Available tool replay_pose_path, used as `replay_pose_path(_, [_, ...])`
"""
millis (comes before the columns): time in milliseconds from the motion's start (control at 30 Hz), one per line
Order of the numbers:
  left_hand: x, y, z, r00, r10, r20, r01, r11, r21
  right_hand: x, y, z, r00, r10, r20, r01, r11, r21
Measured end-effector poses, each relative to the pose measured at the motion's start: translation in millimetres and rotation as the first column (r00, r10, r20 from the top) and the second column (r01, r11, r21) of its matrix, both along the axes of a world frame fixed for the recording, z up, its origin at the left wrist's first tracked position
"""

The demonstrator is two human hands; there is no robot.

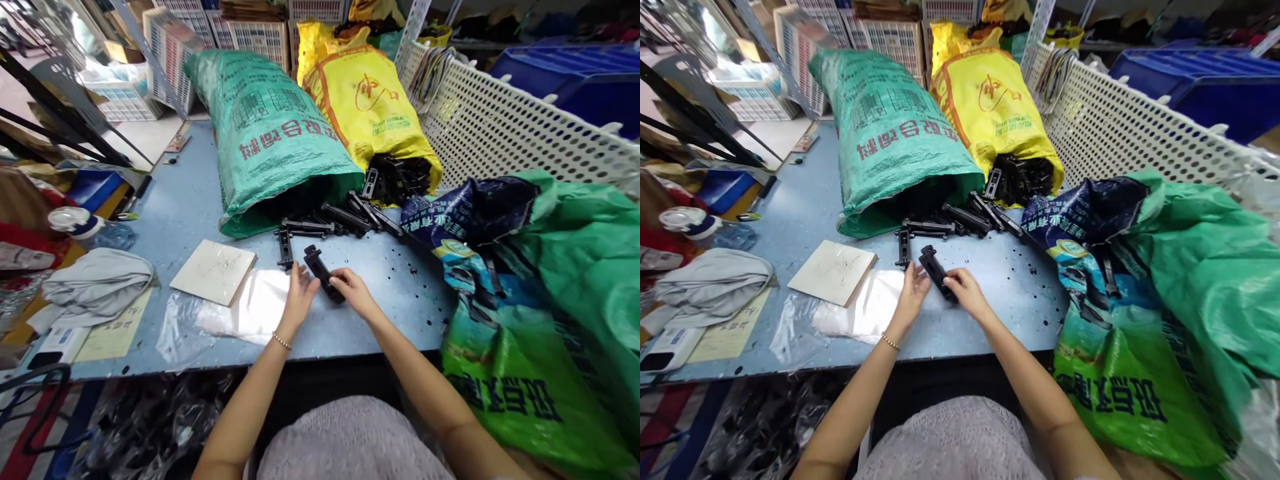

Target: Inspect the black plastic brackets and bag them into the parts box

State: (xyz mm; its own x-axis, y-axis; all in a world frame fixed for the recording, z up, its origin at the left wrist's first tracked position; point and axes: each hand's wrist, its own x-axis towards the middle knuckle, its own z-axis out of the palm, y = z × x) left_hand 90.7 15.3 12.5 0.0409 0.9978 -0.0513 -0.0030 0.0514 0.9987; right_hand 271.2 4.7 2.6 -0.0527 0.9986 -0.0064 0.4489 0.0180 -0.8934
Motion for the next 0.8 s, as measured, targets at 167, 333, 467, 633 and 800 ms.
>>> replay_pose_path(167, [12,-46,17.6,0.944,-0.122,0.308,0.197,0.954,-0.225,-1,-46,29.7,0.997,0.006,0.076,-0.017,0.988,0.151])
replay_pose_path(333, [11,-58,35.5,0.902,-0.188,0.388,0.316,0.901,-0.296,10,-19,54.8,0.913,0.079,0.401,-0.212,0.93,0.3])
replay_pose_path(467, [13,-55,41.3,0.92,-0.069,0.386,0.197,0.933,-0.302,5,-27,62.9,0.928,0.164,0.334,-0.221,0.965,0.141])
replay_pose_path(633, [15,-46,40.1,0.866,-0.022,0.5,0.245,0.89,-0.384,-3,-75,47.0,0.825,0.362,0.434,-0.508,0.812,0.287])
replay_pose_path(800, [24,-49,39.9,0.873,-0.048,0.486,0.247,0.902,-0.354,-8,-88,25.0,0.885,0.341,0.316,-0.434,0.851,0.297])
